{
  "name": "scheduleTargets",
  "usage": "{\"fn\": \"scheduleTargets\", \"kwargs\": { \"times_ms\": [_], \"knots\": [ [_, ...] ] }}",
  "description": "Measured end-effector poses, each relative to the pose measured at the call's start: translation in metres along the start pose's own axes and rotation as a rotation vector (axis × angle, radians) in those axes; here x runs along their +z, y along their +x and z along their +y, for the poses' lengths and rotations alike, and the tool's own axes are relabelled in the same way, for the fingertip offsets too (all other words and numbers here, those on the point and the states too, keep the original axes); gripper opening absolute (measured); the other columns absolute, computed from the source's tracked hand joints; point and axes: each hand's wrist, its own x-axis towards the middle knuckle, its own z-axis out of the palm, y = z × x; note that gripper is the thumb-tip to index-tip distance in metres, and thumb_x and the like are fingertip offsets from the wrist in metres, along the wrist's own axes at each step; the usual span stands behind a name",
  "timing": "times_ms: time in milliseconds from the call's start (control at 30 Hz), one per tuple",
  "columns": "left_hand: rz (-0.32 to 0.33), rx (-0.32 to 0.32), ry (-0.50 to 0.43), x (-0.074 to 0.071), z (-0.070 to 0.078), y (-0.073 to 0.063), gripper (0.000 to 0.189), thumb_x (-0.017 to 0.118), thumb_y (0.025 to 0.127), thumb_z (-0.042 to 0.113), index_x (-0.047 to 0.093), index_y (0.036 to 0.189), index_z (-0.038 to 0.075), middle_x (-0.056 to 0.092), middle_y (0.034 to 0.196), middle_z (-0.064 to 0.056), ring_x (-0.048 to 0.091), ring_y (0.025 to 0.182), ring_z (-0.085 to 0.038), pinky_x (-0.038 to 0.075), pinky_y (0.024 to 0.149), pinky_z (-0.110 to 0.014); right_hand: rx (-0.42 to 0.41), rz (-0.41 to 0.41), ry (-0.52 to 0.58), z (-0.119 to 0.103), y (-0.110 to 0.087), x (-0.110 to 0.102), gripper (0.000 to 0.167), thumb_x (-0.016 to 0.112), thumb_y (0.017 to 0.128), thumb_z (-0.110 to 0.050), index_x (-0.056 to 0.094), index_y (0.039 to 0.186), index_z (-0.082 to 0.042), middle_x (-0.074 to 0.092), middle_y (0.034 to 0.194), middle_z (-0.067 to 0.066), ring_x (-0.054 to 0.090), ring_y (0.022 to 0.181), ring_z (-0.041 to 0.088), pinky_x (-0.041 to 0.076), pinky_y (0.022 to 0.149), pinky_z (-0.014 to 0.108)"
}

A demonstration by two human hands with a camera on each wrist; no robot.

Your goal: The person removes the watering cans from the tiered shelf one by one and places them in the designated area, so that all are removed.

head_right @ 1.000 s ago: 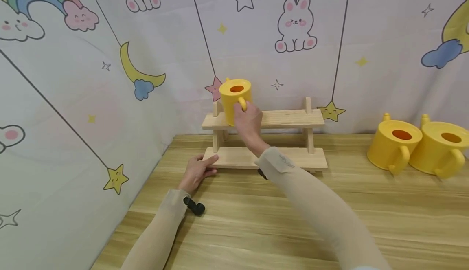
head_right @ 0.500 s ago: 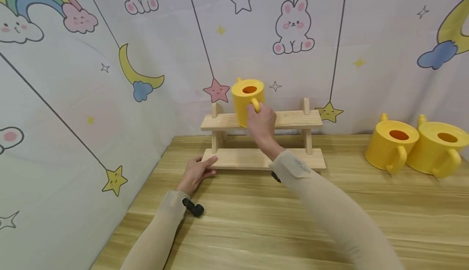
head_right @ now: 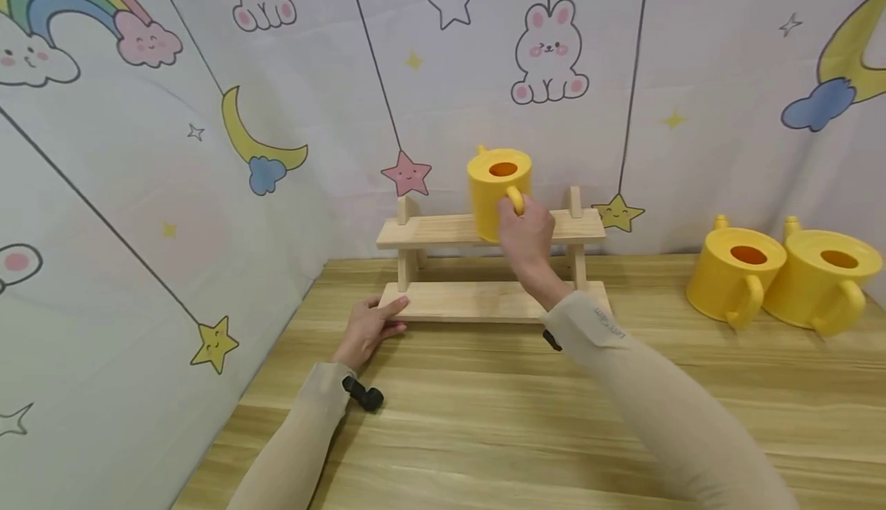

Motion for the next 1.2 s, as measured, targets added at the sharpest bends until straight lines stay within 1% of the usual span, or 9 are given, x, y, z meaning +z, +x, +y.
{"fn": "scheduleTargets", "kwargs": {
  "times_ms": [167,333,467,567,633,800,1033,1200],
  "knots": [
    [0.003,0.001,-0.002,0.0,-0.001,0.0,0.059,0.083,0.1,0.015,0.056,0.146,-0.009,0.07,0.111,-0.015,0.074,0.068,-0.011,0.068,0.065,-0.021,0.005,0.013,-0.017,0.001,0.0,-0.016,0.041,0.054,0.106,-0.025,0.046,0.068,-0.013,0.044,0.056,-0.01,0.045,0.055,0.013,0.035,0.047,0.023],
    [-0.002,0.002,0.0,0.001,-0.001,-0.001,0.057,0.083,0.1,0.015,0.057,0.145,-0.009,0.069,0.11,-0.013,0.074,0.069,-0.01,0.068,0.065,-0.021,0.015,0.052,-0.047,0.004,0.001,-0.032,0.041,0.055,0.105,-0.026,0.048,0.067,-0.013,0.046,0.057,-0.011,0.047,0.056,0.011,0.036,0.047,0.023],
    [-0.006,0.001,0.009,0.001,0.001,-0.002,0.059,0.083,0.1,0.016,0.056,0.146,-0.008,0.069,0.113,-0.013,0.074,0.071,-0.009,0.068,0.065,-0.02,0.021,0.056,-0.052,0.005,0.002,-0.045,0.041,0.054,0.106,-0.028,0.047,0.069,-0.012,0.044,0.057,-0.012,0.046,0.056,0.011,0.035,0.047,0.023],
    [-0.01,0.002,0.009,0.002,0.002,-0.003,0.059,0.083,0.1,0.016,0.056,0.146,-0.008,0.069,0.114,-0.014,0.074,0.071,-0.009,0.068,0.066,-0.02,0.041,0.04,-0.022,0.006,0.001,-0.056,0.04,0.053,0.108,-0.029,0.046,0.073,-0.011,0.046,0.058,-0.011,0.047,0.057,0.012,0.037,0.047,0.023],
    [-0.01,0.005,0.006,0.002,0.002,-0.002,0.058,0.083,0.1,0.016,0.057,0.145,-0.009,0.07,0.113,-0.014,0.074,0.071,-0.009,0.068,0.066,-0.02,0.052,0.041,-0.022,0.006,0.001,-0.064,0.039,0.052,0.108,-0.03,0.047,0.075,-0.011,0.048,0.061,-0.011,0.05,0.06,0.011,0.039,0.049,0.022],
    [-0.003,0.007,0.001,0.003,0.002,-0.001,0.057,0.083,0.099,0.015,0.057,0.144,-0.009,0.07,0.109,-0.012,0.074,0.069,-0.009,0.068,0.065,-0.02,0.051,0.084,-0.056,0.01,0.0,-0.084,0.039,0.052,0.108,-0.032,0.051,0.076,-0.01,0.053,0.064,-0.013,0.055,0.066,0.01,0.043,0.052,0.02],
    [0.012,0.0,0.003,0.003,0.0,0.0,0.057,0.083,0.099,0.014,0.057,0.145,-0.009,0.07,0.106,-0.013,0.074,0.065,-0.009,0.067,0.063,-0.02,0.027,0.146,-0.056,0.019,0.003,-0.108,0.043,0.053,0.108,-0.03,0.05,0.071,-0.008,0.052,0.056,-0.015,0.052,0.059,0.009,0.041,0.049,0.022],
    [0.01,-0.007,0.003,0.001,0.0,0.0,0.06,0.083,0.099,0.015,0.055,0.147,-0.009,0.072,0.108,-0.015,0.075,0.065,-0.009,0.067,0.063,-0.02,0.034,0.154,-0.099,0.022,0.003,-0.125,0.044,0.051,0.109,-0.032,0.049,0.073,-0.008,0.05,0.056,-0.015,0.048,0.055,0.009,0.039,0.047,0.023]
  ]
}}
